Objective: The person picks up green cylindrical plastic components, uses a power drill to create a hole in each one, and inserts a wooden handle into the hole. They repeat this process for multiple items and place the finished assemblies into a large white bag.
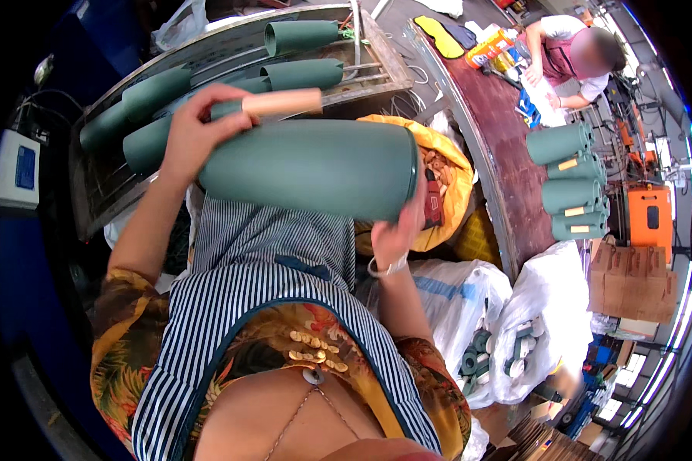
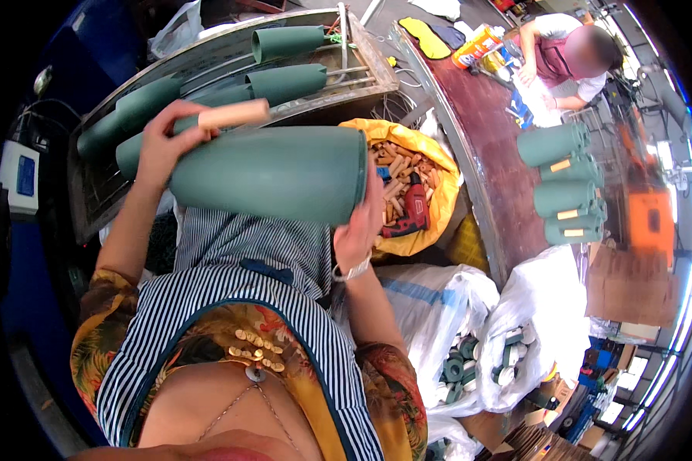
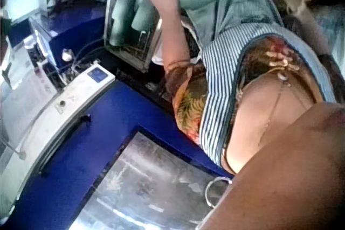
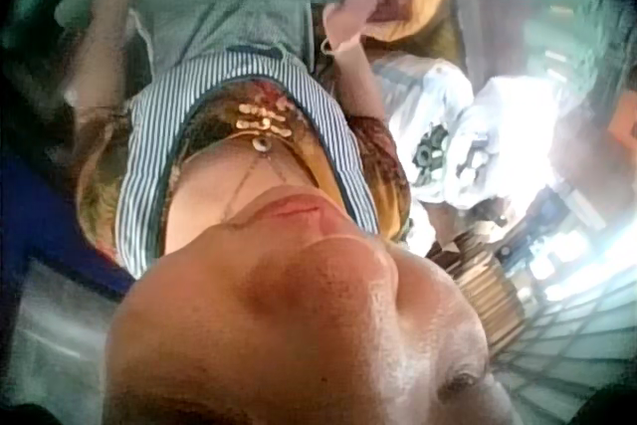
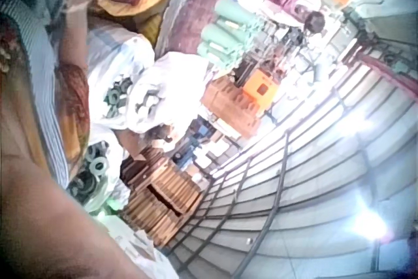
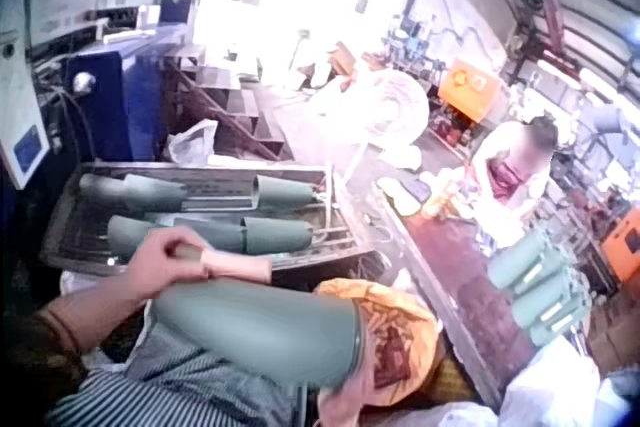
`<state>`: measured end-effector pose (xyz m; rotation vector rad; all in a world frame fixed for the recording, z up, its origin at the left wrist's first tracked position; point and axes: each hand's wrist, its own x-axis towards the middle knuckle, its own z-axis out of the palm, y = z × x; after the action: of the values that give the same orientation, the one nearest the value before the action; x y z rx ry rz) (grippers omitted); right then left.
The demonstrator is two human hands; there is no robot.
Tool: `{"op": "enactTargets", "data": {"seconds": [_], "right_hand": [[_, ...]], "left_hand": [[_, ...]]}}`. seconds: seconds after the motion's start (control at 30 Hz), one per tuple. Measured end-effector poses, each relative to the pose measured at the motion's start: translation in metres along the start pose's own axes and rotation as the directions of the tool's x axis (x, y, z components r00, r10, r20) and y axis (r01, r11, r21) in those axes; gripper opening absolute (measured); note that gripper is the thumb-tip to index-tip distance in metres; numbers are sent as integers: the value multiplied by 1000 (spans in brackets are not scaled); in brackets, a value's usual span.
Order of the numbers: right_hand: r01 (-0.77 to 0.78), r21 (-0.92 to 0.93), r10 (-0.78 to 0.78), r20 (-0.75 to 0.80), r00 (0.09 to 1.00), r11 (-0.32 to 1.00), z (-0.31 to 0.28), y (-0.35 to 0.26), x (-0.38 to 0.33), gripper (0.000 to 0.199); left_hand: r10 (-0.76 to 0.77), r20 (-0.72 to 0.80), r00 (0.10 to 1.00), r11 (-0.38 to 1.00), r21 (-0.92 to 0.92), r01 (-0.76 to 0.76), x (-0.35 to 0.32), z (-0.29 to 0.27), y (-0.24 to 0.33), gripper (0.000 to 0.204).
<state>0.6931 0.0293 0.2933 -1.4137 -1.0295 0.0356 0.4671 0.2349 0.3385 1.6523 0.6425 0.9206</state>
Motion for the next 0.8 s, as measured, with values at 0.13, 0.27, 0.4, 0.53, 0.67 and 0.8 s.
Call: {"op": "enactTargets", "data": {"seconds": [0.13,0.27,0.4,0.53,0.67,0.8], "right_hand": [[-766,625,631,535,561,152,5,51,15,48],[-293,185,254,211,944,938,3,32,-15,49],[-728,408,591,425,686,552,3,54,4,49],[-849,490,686,550,476,197,3,44,2,49],[-503,290,459,209,864,814,12,24,-29,48],[-812,387,781,284,556,437,-4,105,-40,42]], "left_hand": [[718,633,289,149,266,-952,-37,29,26,29],[216,20,976,899,387,-207,-30,1,2,24],[250,189,950,836,452,-310,-50,16,6,24],[600,659,453,529,98,-843,-61,10,-4,19],[182,105,978,873,441,-210,-55,4,-3,23],[642,726,247,203,150,-968,-40,48,55,24]]}}
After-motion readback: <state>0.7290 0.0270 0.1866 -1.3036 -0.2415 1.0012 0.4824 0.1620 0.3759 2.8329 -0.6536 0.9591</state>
